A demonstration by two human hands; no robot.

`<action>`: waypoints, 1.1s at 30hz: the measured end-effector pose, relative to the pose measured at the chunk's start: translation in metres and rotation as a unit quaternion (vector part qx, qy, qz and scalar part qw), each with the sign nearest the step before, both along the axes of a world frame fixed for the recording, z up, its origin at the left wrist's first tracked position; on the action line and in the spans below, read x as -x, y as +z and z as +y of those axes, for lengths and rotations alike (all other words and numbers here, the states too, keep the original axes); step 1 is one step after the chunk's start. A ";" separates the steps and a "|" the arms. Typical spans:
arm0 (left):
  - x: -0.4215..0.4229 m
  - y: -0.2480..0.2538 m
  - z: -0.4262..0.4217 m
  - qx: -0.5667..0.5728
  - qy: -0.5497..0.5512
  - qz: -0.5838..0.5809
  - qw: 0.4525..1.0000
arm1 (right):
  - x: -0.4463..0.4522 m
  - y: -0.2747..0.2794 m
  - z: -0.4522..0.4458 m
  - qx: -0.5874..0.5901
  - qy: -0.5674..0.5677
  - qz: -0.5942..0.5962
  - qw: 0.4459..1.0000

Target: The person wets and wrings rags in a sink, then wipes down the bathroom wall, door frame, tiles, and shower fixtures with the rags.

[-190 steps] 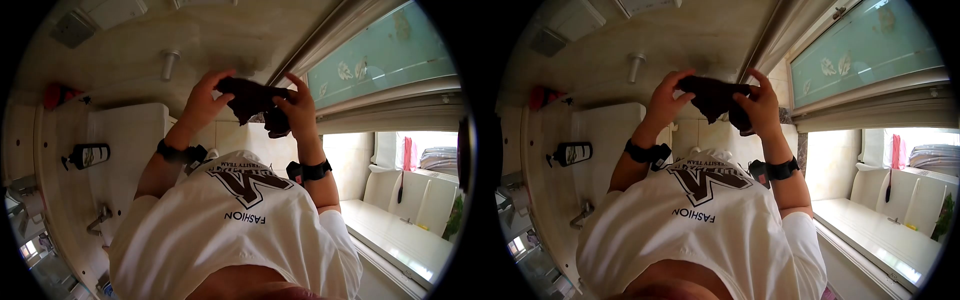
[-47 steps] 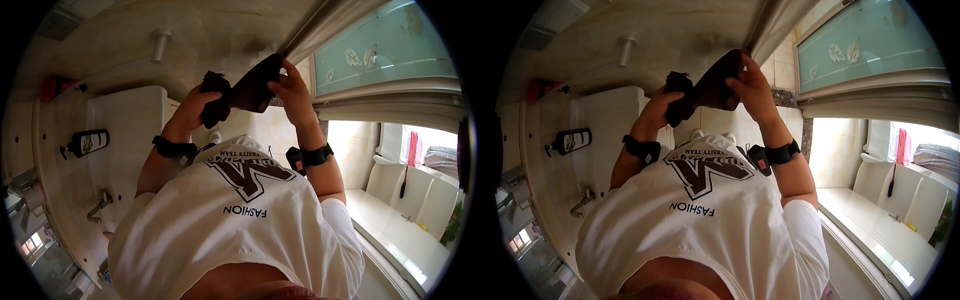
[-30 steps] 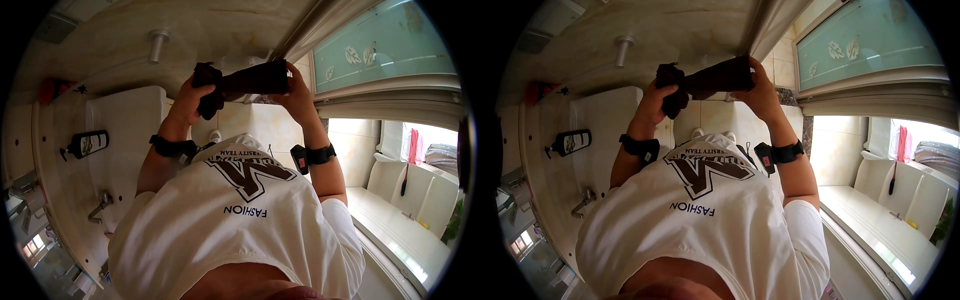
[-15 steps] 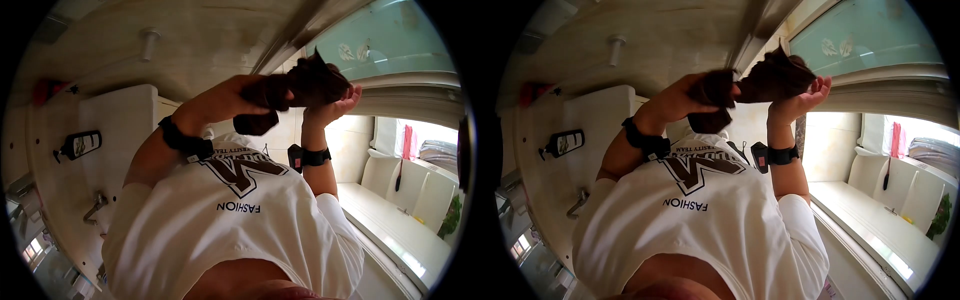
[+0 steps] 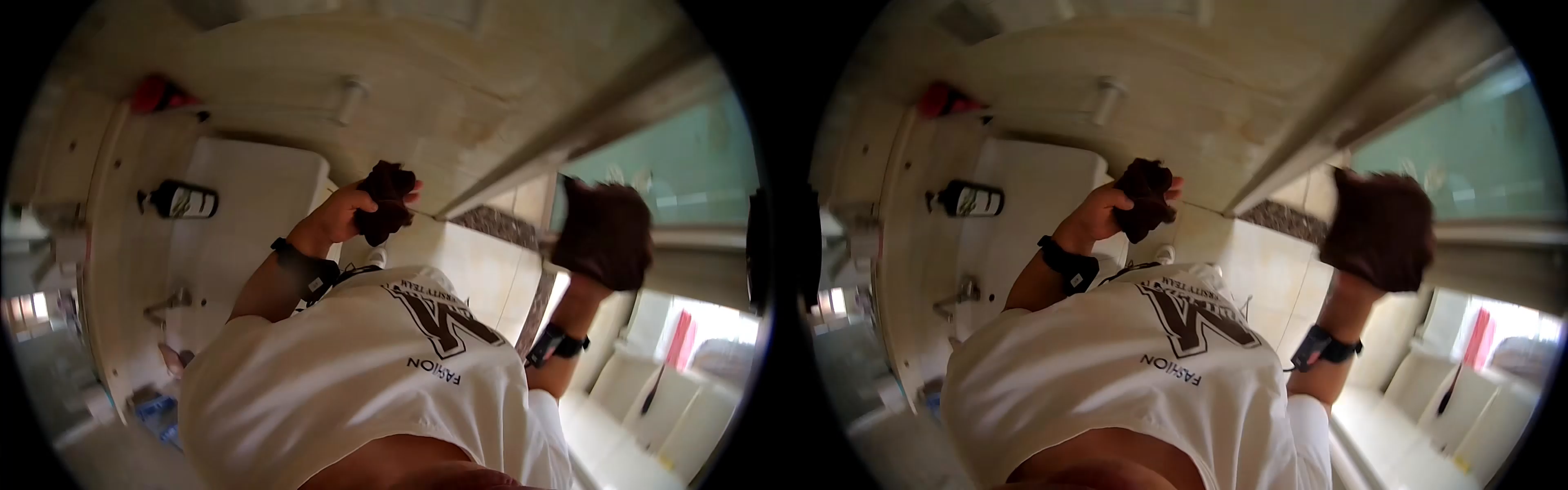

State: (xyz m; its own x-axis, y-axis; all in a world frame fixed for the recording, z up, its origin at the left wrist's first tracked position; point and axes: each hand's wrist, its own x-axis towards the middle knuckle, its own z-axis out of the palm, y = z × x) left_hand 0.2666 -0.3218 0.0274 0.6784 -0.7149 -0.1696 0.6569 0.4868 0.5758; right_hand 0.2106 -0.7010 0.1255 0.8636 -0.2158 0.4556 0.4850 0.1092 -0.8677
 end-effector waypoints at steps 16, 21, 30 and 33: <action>-0.090 0.023 0.095 -0.629 0.455 -0.560 0.289 | -0.132 0.073 0.051 0.429 -0.501 -0.231 0.716; -0.122 0.020 0.207 -0.708 0.518 -0.458 0.145 | -0.133 0.071 0.046 0.448 -0.528 -0.236 0.682; -0.067 0.036 0.082 -0.494 0.425 -0.642 0.404 | -0.128 0.073 0.054 0.442 -0.528 -0.224 0.690; -0.063 0.036 0.079 -0.452 0.410 -0.694 0.382 | -0.128 0.073 0.053 0.450 -0.517 -0.222 0.693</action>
State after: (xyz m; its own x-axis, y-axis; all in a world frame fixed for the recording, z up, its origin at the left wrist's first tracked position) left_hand 0.3295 -0.2431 0.0637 0.4958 -0.2396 0.8347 -0.7469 -0.6080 0.2692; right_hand 0.3385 -0.6480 0.1985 0.1905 -0.0706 0.9792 0.1407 -0.9852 -0.0984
